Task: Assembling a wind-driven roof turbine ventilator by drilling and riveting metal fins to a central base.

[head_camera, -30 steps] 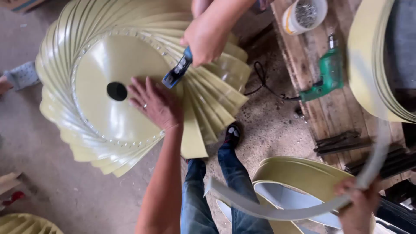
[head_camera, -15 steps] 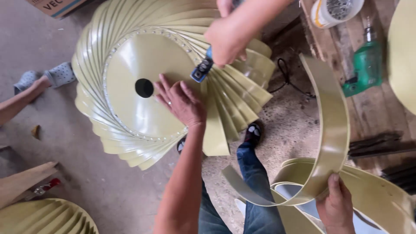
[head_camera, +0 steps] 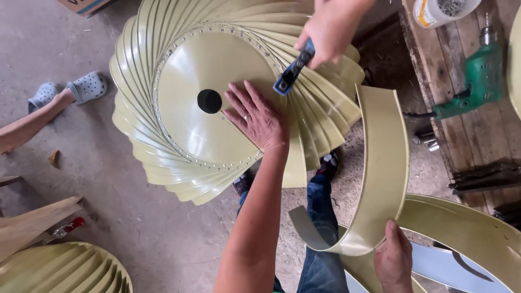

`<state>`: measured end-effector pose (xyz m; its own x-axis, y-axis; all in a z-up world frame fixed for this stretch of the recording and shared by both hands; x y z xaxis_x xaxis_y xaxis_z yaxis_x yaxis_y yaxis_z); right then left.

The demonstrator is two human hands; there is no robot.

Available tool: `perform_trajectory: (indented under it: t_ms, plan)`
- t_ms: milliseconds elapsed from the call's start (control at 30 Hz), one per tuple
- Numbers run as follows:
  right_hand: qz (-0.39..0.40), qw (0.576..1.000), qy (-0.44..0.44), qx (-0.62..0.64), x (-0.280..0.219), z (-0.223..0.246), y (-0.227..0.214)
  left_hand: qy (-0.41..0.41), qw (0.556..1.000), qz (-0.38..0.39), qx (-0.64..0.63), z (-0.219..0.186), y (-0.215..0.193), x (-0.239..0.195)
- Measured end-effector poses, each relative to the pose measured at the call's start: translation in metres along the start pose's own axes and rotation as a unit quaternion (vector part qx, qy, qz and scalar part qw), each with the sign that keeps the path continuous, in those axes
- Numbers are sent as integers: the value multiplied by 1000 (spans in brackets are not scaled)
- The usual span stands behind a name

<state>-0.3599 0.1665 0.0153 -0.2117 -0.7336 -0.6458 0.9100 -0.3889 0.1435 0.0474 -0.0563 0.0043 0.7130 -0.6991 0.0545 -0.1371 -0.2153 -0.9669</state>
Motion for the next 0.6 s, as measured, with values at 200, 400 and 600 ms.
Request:
perform_trajectory:
  t_ms: [200, 400, 600]
  plan:
    - [2, 992, -23, -121, 12, 2, -25, 2, 999, 9, 51, -4, 7, 1]
    - [43, 983, 58, -166, 20, -30, -39, 10, 999, -11, 30, -2, 4, -1]
    - [56, 968, 26, -242, 21, -29, -33, 20, 976, -48, -209, 16, -49, -17]
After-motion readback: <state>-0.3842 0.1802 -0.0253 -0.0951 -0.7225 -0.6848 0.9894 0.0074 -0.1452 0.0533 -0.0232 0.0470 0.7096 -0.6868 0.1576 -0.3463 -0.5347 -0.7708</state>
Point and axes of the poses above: each hand's wrist, its own x-axis towards the middle knuckle, its own y-axis out of the palm, z = x × y, the point moved 7 cm from there along x, towards the middle knuckle, and after that the axes turned 2 degrees about x, right-handed, at the moved point
